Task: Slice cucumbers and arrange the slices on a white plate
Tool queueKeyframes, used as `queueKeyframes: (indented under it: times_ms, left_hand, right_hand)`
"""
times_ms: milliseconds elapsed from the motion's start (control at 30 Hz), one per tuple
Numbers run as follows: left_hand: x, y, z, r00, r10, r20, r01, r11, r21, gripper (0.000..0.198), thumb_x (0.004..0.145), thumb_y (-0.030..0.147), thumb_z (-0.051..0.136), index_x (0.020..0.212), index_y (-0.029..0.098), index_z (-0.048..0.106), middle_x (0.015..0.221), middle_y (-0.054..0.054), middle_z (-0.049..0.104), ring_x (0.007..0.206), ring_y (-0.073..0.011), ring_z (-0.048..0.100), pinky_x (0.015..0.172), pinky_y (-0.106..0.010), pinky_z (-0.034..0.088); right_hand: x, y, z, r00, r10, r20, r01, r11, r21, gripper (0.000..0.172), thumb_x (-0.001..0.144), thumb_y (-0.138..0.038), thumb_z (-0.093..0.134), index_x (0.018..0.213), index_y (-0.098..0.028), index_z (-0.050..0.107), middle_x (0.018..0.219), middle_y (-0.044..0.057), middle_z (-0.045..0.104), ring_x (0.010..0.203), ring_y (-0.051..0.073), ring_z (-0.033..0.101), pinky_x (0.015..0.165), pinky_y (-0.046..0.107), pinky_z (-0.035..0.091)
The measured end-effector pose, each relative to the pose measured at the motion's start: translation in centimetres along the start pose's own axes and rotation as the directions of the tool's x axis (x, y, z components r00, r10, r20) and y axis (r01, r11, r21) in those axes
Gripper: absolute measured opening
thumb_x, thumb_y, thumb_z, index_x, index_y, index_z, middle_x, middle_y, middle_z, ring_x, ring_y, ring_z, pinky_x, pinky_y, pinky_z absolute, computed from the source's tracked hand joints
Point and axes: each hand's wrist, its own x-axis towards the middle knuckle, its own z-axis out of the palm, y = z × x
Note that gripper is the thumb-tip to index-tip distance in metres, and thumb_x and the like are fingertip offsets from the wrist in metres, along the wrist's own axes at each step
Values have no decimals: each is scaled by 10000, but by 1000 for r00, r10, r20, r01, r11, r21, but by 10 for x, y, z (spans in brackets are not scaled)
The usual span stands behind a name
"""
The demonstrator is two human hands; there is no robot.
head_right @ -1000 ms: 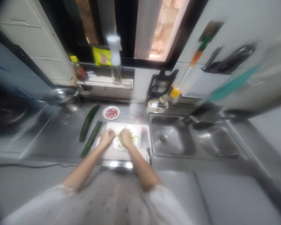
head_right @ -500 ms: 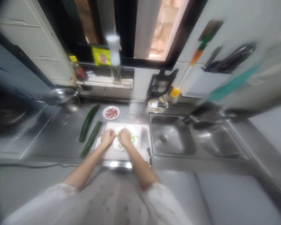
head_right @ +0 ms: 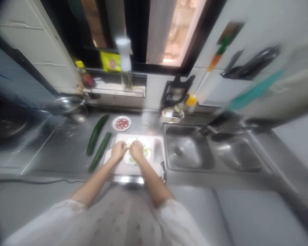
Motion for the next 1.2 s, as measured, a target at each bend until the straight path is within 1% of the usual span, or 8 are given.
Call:
queueKeyframes:
  times_ms: [267,433,667,800,933,1067,1200]
  left_hand:
    - [1,0,3,1000,7,-1,-7,1000,4,174,811,320,592,941,206,603,931,-52,607,891,-189,555,766,-272,396]
    - [1,1,2,1000,-3,6,3,1000,15,183,808,327,597,943,203,606,929,-53,607,892,-189,557,766,-269,396]
    - [1,2,2,1000,1,7,-2,1000,28,179,809,311,593,954,207,606,961,-53,603,924,-197,556,786,-275,394]
    - [0,3,1,1000,-2,8,2,1000,31,182,803,299,600,960,208,604,972,-54,601,940,-199,553,792,-276,395]
    - [1,3,-1,1000,-18,11,18,1000,24,164,810,307,590,943,212,602,962,-55,601,924,-200,556,775,-277,402]
    - [1,3,-4,1000,-22,-22,22,1000,8,147,812,273,573,942,211,600,963,-56,602,939,-204,554,776,-279,406]
    - [1,4,-4,1000,-9,-14,9,1000,7,163,801,298,597,937,208,598,964,-55,605,945,-209,554,785,-282,407]
  right_hand:
    - [1,-1,0,1000,1,18,-1,1000,-4,279,898,-260,451,974,-130,686,1079,152,547,998,255,389,872,374,301]
    - [2,-1,-1,1000,-7,9,7,1000,3,265,889,-252,459,955,-133,687,1064,144,545,1001,251,386,875,371,304]
    - [3,-1,-2,1000,11,-21,-10,999,39,234,874,-240,484,935,-148,690,1090,133,518,1009,249,374,878,374,302]
    - [2,-1,-3,1000,13,-17,-12,999,49,228,871,-242,490,951,-154,685,1106,133,510,1015,251,364,886,378,296]
    - [-3,2,-4,998,34,-48,-31,998,58,214,875,-249,494,959,-161,670,1135,128,503,1021,250,363,890,373,294]
    - [-8,8,-7,995,51,-87,-45,996,71,213,884,-255,478,955,-169,660,1130,116,505,1018,244,365,881,357,299]
    - [-9,10,-9,996,60,-67,-55,996,69,207,879,-261,490,947,-174,664,1097,111,513,1020,247,359,877,357,301]
